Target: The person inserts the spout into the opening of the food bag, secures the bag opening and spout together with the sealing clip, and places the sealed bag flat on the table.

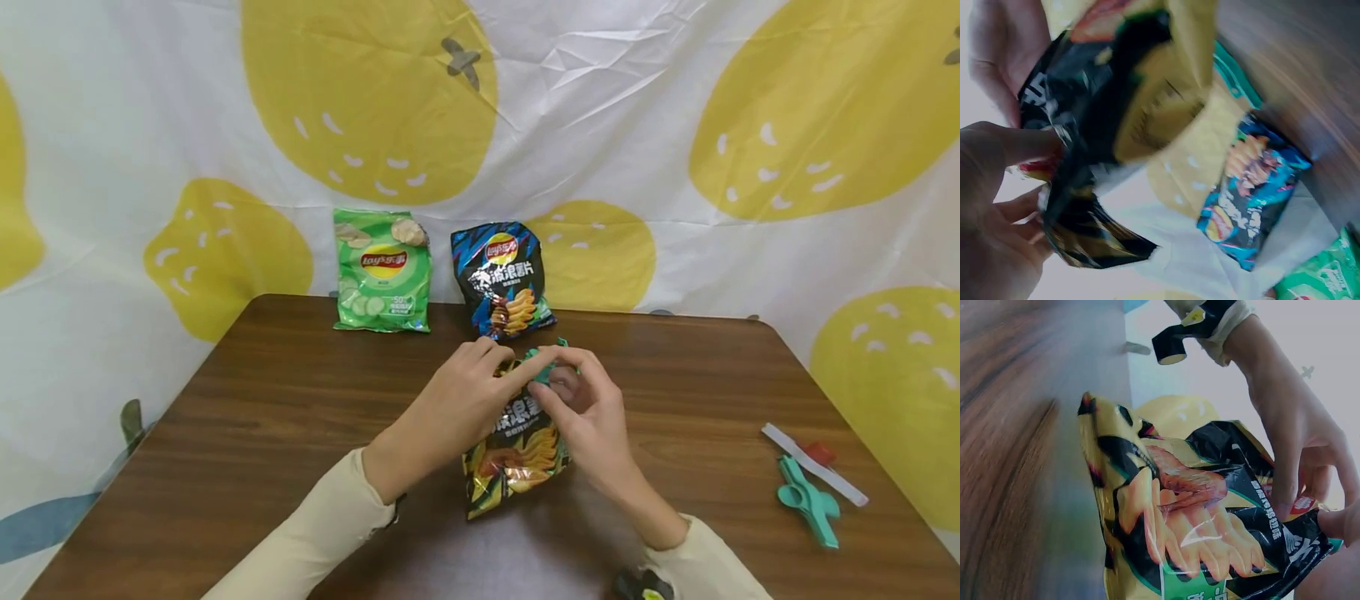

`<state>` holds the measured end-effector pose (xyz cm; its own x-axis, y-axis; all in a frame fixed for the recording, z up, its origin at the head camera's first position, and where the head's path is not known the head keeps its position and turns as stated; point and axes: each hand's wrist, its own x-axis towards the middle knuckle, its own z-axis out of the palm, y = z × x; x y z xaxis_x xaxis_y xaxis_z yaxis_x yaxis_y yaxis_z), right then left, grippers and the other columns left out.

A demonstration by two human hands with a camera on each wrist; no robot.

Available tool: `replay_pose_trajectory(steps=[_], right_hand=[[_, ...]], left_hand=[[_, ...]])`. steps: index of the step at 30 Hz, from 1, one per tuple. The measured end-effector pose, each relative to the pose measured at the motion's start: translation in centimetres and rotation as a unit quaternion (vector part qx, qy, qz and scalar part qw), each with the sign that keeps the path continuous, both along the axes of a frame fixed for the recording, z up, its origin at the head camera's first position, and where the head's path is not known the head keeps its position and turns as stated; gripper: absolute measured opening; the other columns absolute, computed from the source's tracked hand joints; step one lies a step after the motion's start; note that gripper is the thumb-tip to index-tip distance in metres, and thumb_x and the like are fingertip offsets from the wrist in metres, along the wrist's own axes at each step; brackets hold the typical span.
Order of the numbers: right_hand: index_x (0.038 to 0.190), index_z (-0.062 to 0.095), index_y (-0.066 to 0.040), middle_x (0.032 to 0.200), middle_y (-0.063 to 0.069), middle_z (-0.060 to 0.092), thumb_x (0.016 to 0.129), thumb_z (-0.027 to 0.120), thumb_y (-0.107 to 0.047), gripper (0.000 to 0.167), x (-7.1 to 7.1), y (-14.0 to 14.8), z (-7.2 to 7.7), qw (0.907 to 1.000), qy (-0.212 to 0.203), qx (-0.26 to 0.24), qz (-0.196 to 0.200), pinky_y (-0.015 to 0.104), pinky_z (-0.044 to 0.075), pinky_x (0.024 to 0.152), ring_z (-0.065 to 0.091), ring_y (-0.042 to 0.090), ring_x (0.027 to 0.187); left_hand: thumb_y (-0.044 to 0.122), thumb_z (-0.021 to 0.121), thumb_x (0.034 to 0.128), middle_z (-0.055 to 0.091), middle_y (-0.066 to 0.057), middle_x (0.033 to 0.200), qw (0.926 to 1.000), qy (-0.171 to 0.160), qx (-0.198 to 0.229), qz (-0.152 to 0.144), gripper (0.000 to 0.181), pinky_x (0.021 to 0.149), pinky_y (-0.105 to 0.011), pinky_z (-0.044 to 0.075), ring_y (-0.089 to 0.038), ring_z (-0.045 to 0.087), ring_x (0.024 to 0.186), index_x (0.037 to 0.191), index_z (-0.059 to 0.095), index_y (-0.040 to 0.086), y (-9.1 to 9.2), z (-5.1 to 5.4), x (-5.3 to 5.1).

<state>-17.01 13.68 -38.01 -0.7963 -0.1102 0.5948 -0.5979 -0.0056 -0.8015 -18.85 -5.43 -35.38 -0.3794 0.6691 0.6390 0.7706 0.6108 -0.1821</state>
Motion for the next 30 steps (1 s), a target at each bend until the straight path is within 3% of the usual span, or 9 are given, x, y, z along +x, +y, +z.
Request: replay_pose_trajectory(steps=[3,6,10,14,17,19,24,30], right_hand=[[0.122,0.057,0.008,0.125,0.013,0.061,0.088,0.067,0.011,0.035,-0.2,0.0,-0.3,0.9999,-0.012,-0.009,-0.003,0.027,0.055,0.084,0.067,0.019,0.102],[0.122,0.058,0.008,0.124,0.011,0.062,0.089,0.068,0.009,0.035,-0.3,0.1,-0.5,0.9996,-0.025,-0.013,0.002,0.026,0.055,0.081,0.067,0.021,0.102],[0.124,0.057,0.006,0.116,0.007,0.066,0.087,0.069,0.009,0.039,-0.5,0.1,-0.6,0.9989,-0.045,-0.014,0.003,0.028,0.055,0.085,0.067,0.021,0.1],[0.128,0.05,0.008,0.113,0.006,0.069,0.085,0.07,0.011,0.047,-0.7,-0.1,-0.8,0.9983,-0.054,-0.02,0.012,0.03,0.054,0.089,0.067,0.019,0.101],[0.129,0.047,0.009,0.113,0.008,0.069,0.084,0.07,0.013,0.05,-0.8,-0.2,-0.9,0.998,-0.053,-0.027,0.022,0.03,0.054,0.09,0.066,0.019,0.102],[0.127,0.049,0.009,0.112,0.009,0.069,0.083,0.071,0.014,0.049,-0.9,-0.3,-1.0,0.998,-0.051,-0.03,0.023,0.03,0.053,0.091,0.066,0.019,0.102],[0.121,0.055,0.01,0.11,0.014,0.069,0.082,0.071,0.015,0.042,-1.0,-0.3,-1.4,0.9983,-0.052,-0.022,0.016,0.029,0.054,0.09,0.066,0.018,0.099],[0.118,0.06,0.007,0.102,0.023,0.068,0.083,0.072,0.012,0.038,-1.2,0.1,-1.4,0.9987,-0.051,0.009,0.003,0.028,0.056,0.084,0.068,0.016,0.094]], left_hand=[[0.007,0.071,0.0896,0.062,-0.004,0.094,0.9996,0.027,-0.006,0.003,0.071,0.081,-0.03,0.047,-0.02,0.054,0.087,0.152,0.042,0.022,0.0,-0.4,-0.4],[0.01,0.068,0.0934,0.063,-0.002,0.093,0.9996,0.023,-0.005,-0.012,0.064,0.084,-0.03,0.047,-0.018,0.055,0.086,0.152,0.043,0.02,-0.1,-0.7,-0.9],[0.011,0.069,0.0933,0.065,-0.001,0.095,0.998,-0.031,0.022,-0.051,0.06,0.087,-0.031,0.047,-0.018,0.057,0.089,0.149,0.047,0.019,-0.4,-0.9,-1.4],[0.015,0.075,0.09,0.068,-0.001,0.103,0.9897,-0.098,0.064,-0.083,0.052,0.088,-0.036,0.045,-0.02,0.059,0.096,0.138,0.056,0.018,-0.6,-1.1,-1.8],[0.021,0.076,0.0892,0.068,0.002,0.105,0.9848,-0.124,0.078,-0.093,0.047,0.087,-0.039,0.044,-0.019,0.059,0.099,0.132,0.059,0.019,-0.8,-1.4,-2.3],[0.019,0.074,0.0909,0.067,0.003,0.109,0.9778,-0.15,0.09,-0.115,0.045,0.091,-0.037,0.045,-0.016,0.06,0.103,0.132,0.058,0.018,-0.9,-1.6,-2.6],[0.011,0.069,0.0939,0.066,-0.002,0.123,0.9512,-0.21,0.131,-0.185,0.042,0.097,-0.034,0.048,-0.012,0.061,0.112,0.133,0.057,0.009,-0.9,-2.3,-3.1],[0.007,0.071,0.0919,0.066,-0.002,0.121,0.9406,-0.223,0.157,-0.203,0.04,0.099,-0.032,0.047,-0.012,0.06,0.114,0.13,0.059,0.008,-0.6,-2.6,-3.4]])
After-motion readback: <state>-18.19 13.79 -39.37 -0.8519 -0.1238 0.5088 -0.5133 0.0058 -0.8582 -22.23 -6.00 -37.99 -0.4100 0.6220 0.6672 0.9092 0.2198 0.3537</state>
